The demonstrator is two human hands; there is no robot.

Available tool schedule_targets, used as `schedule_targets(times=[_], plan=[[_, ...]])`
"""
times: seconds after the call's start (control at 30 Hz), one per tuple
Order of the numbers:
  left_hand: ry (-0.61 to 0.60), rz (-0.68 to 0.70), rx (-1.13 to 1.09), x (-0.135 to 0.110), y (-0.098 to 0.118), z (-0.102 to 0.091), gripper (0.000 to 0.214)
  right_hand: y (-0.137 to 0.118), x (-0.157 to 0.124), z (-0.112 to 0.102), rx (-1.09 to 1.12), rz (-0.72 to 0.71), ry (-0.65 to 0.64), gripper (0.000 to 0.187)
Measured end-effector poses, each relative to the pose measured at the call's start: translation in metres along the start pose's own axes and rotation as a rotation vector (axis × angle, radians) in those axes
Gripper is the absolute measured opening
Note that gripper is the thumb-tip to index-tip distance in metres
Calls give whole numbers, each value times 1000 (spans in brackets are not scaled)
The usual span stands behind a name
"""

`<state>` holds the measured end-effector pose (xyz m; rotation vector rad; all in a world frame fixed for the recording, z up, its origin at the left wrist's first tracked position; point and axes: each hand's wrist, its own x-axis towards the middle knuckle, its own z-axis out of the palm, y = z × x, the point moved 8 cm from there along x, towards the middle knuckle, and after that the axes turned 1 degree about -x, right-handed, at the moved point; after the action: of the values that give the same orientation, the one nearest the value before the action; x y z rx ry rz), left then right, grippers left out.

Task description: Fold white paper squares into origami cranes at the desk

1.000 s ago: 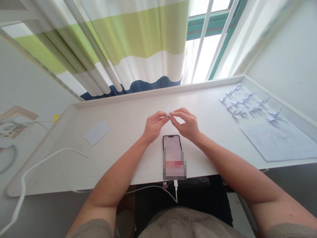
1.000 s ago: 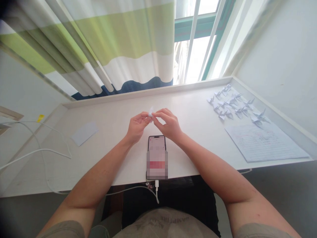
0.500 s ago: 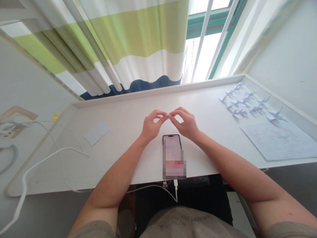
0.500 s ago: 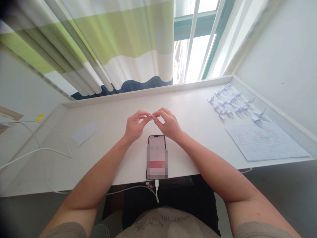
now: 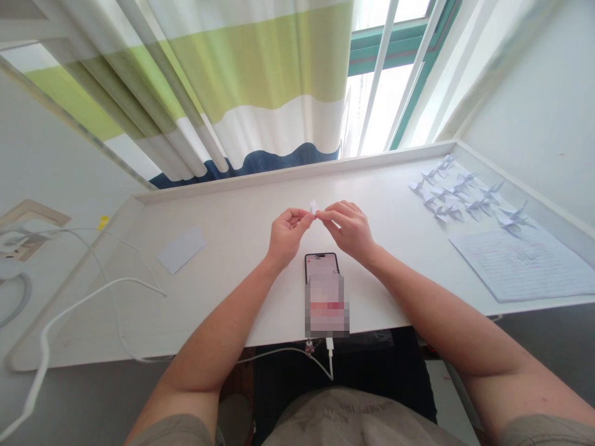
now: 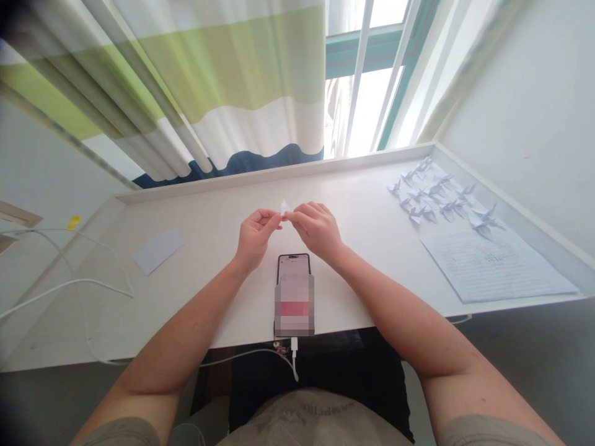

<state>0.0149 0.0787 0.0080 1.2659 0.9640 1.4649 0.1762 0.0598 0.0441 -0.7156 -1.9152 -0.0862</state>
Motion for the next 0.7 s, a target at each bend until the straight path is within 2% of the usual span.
schedule_targets(times=[0.13, 0.23, 0.33, 0.43, 0.53, 0.7], plan=[[30, -14, -56, 2, -3, -3, 42, 4, 0, 6, 77, 47, -67, 14], [37, 20, -33, 3, -3, -6, 41, 11, -2, 7, 249, 199, -49, 5], [35, 57, 21, 4, -2, -7, 41, 20, -6, 9, 400, 389, 15, 21], [20, 59, 28, 4, -5, -5, 43, 27, -12, 19, 501, 537, -30, 33], [-1, 35, -9, 3, -7, -4, 47, 30, -14, 26, 558, 605, -75, 39], [-27, -42, -79, 3, -13, -1, 54, 36, -14, 24, 592, 659, -31, 40]])
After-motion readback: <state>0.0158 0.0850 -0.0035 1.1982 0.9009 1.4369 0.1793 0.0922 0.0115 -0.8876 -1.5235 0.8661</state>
